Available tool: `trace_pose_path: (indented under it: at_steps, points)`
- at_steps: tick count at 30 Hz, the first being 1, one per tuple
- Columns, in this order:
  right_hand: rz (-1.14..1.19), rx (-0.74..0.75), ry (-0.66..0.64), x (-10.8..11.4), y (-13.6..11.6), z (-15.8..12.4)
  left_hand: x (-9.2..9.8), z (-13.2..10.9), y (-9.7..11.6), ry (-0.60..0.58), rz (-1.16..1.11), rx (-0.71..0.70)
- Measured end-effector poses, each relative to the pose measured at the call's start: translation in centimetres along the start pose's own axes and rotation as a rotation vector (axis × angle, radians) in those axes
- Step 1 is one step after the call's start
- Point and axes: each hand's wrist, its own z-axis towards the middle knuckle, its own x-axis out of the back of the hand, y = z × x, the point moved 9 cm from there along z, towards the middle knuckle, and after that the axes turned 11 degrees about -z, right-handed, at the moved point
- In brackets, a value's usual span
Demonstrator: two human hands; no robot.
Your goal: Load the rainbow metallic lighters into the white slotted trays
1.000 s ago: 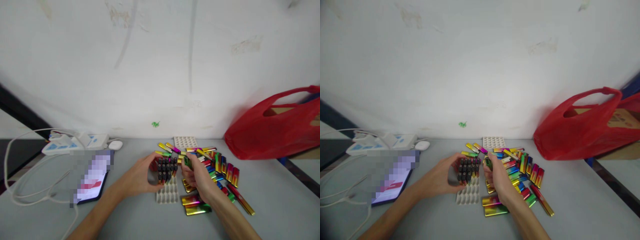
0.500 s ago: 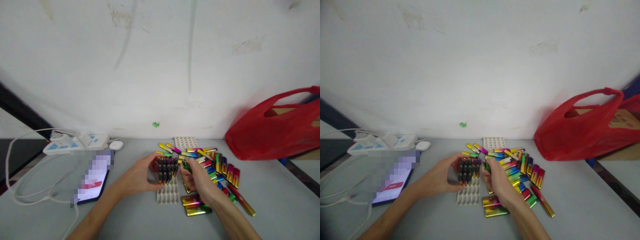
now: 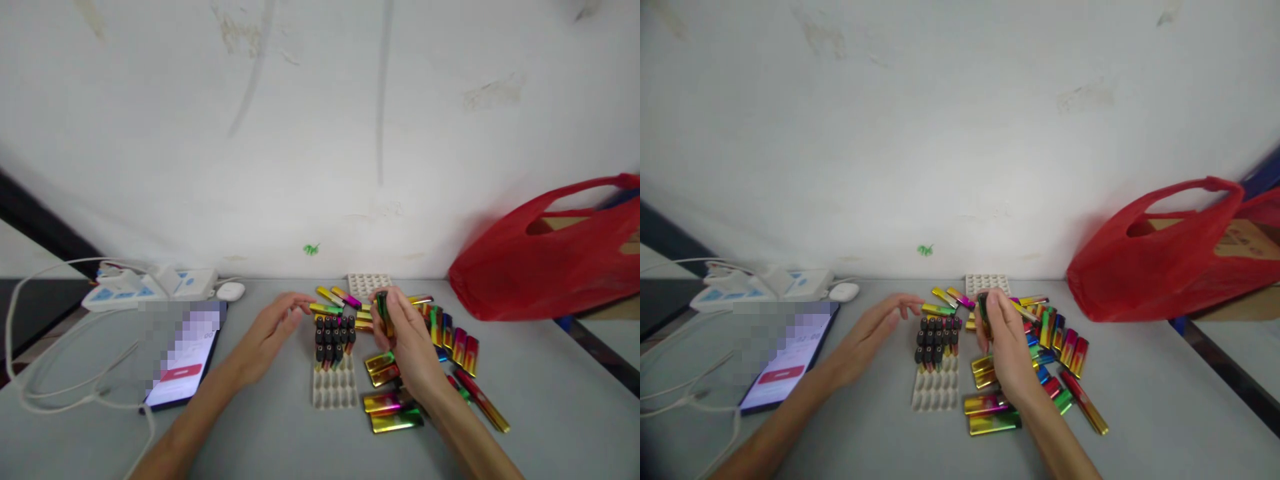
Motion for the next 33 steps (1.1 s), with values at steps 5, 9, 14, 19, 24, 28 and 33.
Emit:
trace_pose_path:
  at_steps: [5, 9, 14, 19, 24, 28, 33]
  points:
    - [-0.008, 0.098, -0.036, 0.4, -0.8, 0.1, -1.8, 0.3, 0.0, -0.038, 0.234, -0.113]
    - [-0.157, 0.153, 0.055, 1.5, -2.1, 0.1, -2.4, 0.1, -0.4, -0.046, 0.340, -0.162]
    - [-0.184, 0.109, -0.162, 0.4, -3.0, -0.3, -2.8, 0.0, -0.1, -0.061, 0.428, -0.179]
    - [-0.340, 0.072, -0.450, -1.2, -2.2, -1.7, -2.7, 0.0, 0.0, -0.050, 0.459, -0.179]
    - [-0.590, 0.173, -0.563, -2.5, -1.5, -2.4, -2.5, 0.0, -0.3, -0.036, 0.517, -0.188]
    - [-0.700, 0.267, -0.552, -2.9, -2.0, -2.6, -2.8, 0.0, -0.5, -0.068, 0.562, -0.183]
    - [-0.728, 0.334, -0.511, -2.8, -2.5, -2.7, -2.8, 0.0, -0.6, -0.068, 0.578, -0.194]
